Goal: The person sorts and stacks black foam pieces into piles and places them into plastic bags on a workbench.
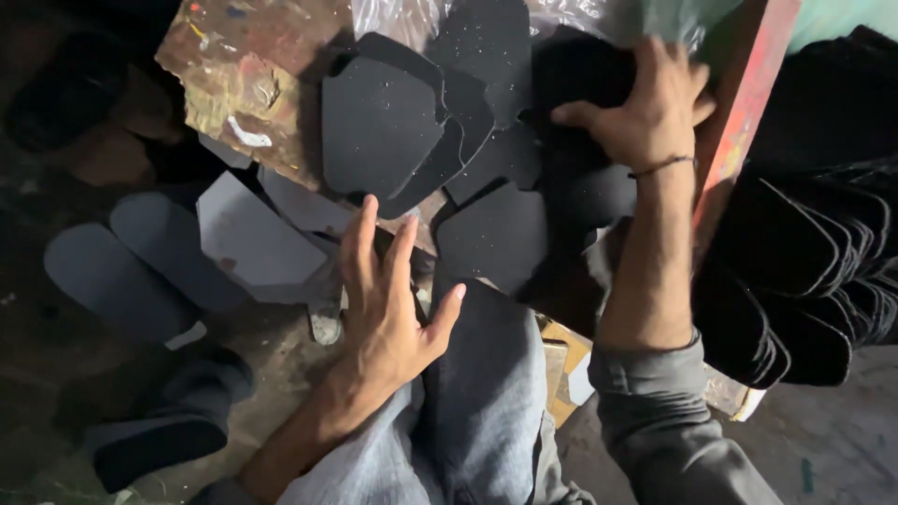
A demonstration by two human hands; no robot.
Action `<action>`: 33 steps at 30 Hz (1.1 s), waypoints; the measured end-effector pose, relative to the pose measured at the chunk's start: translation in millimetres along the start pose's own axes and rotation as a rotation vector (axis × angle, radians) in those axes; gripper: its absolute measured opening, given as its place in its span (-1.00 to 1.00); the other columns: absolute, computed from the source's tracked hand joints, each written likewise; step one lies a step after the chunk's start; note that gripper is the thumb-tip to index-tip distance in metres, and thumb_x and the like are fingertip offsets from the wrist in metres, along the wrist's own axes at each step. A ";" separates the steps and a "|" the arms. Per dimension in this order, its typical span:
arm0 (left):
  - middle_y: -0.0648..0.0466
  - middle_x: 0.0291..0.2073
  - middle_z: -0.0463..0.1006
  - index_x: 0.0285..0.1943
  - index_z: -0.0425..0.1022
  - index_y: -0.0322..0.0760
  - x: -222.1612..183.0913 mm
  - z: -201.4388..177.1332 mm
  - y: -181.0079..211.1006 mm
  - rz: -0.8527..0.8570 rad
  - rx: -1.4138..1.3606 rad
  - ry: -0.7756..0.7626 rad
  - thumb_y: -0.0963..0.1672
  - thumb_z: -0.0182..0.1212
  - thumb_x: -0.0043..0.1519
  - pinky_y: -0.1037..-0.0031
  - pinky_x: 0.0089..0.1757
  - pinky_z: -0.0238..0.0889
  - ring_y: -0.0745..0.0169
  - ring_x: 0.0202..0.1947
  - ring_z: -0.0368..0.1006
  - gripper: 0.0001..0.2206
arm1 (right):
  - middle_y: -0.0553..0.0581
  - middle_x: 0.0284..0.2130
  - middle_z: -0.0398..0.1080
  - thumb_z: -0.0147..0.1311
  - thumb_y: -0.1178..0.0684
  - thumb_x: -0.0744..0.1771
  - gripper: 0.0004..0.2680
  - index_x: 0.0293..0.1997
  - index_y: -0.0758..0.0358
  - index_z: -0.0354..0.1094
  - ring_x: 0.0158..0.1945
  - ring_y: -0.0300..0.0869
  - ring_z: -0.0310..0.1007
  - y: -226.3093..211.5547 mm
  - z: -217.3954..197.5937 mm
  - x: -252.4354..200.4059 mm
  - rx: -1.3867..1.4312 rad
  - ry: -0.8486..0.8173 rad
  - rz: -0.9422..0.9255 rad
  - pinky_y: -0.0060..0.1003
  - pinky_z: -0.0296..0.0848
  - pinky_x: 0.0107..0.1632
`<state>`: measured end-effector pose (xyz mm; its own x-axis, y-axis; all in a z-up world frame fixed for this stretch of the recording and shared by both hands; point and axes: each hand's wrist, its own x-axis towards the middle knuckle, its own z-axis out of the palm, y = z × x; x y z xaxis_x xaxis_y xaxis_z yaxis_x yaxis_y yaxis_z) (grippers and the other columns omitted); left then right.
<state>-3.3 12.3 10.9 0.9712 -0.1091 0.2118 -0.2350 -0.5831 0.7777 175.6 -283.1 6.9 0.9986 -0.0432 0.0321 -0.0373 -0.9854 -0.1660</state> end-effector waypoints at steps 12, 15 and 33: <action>-0.47 0.49 -0.20 0.47 0.23 -0.33 5.1 2.3 1.7 -0.025 0.274 -0.201 0.05 0.42 0.09 -0.43 0.26 -0.17 -0.75 0.40 -0.10 -0.22 | 0.19 -0.10 0.38 0.21 0.30 0.30 -0.70 0.16 0.26 0.39 -0.04 0.01 0.43 -64.7 -137.9 -75.4 0.337 -0.298 -0.298 -0.24 0.36 -0.04; -0.47 0.47 -0.12 0.43 0.28 -0.36 5.3 -0.8 3.8 0.007 0.241 -0.141 0.04 0.42 0.12 -0.41 0.26 -0.14 -0.73 0.40 -0.06 -0.27 | 0.37 0.04 0.35 0.42 0.19 0.18 -0.50 0.24 0.39 0.33 0.06 0.19 0.40 -83.7 -113.2 -78.3 0.005 0.158 -0.463 -0.03 0.39 0.07; -0.09 0.27 0.33 0.51 0.02 -0.16 -11.3 -5.2 4.0 -0.449 -1.117 -0.333 0.11 0.37 0.17 0.16 0.14 0.41 -0.04 0.21 0.41 -0.20 | 0.26 -0.03 0.51 0.16 0.22 0.32 -0.88 -0.08 0.36 0.40 0.15 0.18 0.54 -97.3 -56.9 -191.1 0.650 0.030 -0.627 0.00 0.48 0.26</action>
<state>-15.4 15.4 14.6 0.8982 -0.3714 -0.2352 0.3735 0.3628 0.8537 -13.9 -188.3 73.0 0.8262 0.4575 0.3287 0.5522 -0.5424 -0.6331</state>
